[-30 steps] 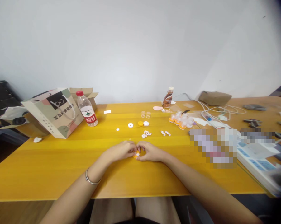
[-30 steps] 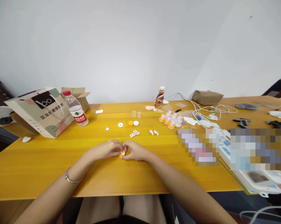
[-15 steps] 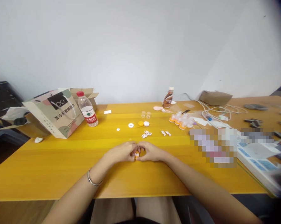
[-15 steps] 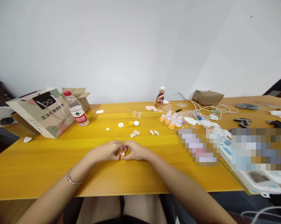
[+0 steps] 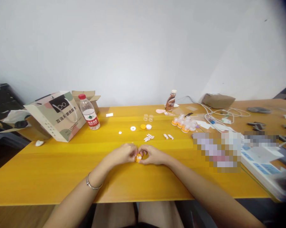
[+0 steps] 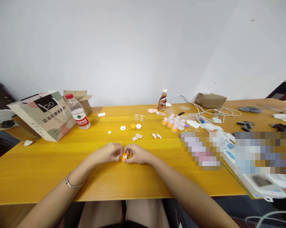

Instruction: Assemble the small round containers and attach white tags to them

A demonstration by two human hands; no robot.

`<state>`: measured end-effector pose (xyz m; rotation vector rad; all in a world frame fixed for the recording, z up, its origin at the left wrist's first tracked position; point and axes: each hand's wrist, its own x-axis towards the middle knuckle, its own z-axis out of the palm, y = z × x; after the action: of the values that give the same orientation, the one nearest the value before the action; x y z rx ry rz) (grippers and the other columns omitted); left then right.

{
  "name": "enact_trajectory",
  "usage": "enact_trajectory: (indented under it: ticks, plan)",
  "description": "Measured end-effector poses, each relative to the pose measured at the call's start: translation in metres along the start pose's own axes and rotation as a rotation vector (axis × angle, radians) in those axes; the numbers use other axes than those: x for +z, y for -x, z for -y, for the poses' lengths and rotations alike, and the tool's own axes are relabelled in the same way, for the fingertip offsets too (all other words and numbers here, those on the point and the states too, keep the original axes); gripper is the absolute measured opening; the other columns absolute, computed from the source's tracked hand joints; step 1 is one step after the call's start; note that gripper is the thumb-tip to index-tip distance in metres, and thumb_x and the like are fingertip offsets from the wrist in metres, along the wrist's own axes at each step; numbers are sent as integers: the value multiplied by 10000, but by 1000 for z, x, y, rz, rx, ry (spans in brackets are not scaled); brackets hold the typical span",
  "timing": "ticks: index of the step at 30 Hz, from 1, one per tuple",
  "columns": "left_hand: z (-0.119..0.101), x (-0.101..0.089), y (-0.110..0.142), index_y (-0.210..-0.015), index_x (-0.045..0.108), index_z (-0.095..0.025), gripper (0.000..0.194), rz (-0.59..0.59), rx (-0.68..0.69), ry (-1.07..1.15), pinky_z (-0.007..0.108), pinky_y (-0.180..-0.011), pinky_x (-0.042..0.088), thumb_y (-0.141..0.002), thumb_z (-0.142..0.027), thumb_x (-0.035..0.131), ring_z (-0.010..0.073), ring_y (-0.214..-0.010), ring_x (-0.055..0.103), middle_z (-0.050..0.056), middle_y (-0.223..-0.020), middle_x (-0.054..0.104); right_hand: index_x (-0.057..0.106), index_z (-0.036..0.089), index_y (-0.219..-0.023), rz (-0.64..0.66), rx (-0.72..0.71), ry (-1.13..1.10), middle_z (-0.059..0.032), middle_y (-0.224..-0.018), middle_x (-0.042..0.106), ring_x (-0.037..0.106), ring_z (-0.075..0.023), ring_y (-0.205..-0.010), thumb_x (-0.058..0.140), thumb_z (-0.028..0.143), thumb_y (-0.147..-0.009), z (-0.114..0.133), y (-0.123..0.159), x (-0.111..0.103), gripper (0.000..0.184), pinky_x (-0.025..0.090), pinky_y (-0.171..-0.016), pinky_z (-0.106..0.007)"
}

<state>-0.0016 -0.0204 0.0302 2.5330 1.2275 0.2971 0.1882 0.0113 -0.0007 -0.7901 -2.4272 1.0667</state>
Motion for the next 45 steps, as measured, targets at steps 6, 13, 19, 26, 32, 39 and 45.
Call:
enact_trajectory:
  ticks: [6,13,19,26,32,39,45]
  plan:
    - [29,-24,12,-777,593,-156,123,-172,-129,-80,203,-631,393,-752,-167,473,125,-695,555,28,-771,622,579,152,-884,-4,21,17,3,-752,535,476,-105,-669,648,224,-621,2,1,-2,282,403,-624,-222]
    - [38,-16,9,-750,600,-182,130,-163,-172,-290,215,-616,370,-762,-169,471,145,-709,566,26,-769,627,567,145,-889,6,27,20,5,-753,528,474,-102,-671,638,228,-631,4,2,-3,281,397,-625,-221]
    - [33,-16,9,-765,609,-185,137,-98,-162,-237,207,-593,365,-766,-163,474,135,-677,571,24,-770,634,566,153,-889,12,15,22,4,-764,525,472,-104,-684,638,229,-633,4,2,-3,277,400,-641,-225]
    - [21,-20,14,-813,608,-171,152,-124,-89,-171,218,-634,391,-811,-201,459,141,-703,567,34,-785,624,561,153,-902,18,25,-6,5,-759,526,464,-101,-670,639,226,-635,2,2,-3,288,401,-627,-223]
    - [-5,-7,8,-955,592,-185,180,-45,186,19,233,-776,401,-847,-254,467,137,-845,564,42,-923,607,532,152,-803,13,-6,-15,25,-709,505,456,-89,-631,639,235,-646,0,1,-3,206,395,-594,-211]
    - [-8,9,-2,-857,623,-182,193,-78,186,-110,277,-778,372,-855,-294,466,152,-845,560,38,-883,617,506,152,-744,32,-24,-26,34,-682,496,451,-87,-615,655,269,-647,0,-1,-4,212,386,-583,-211]
    - [-10,12,-2,-874,615,-184,208,-91,215,-274,299,-754,356,-871,-278,430,159,-834,544,47,-882,602,524,157,-763,21,-30,-29,33,-675,498,450,-93,-604,652,282,-651,0,-1,-5,210,385,-571,-218]
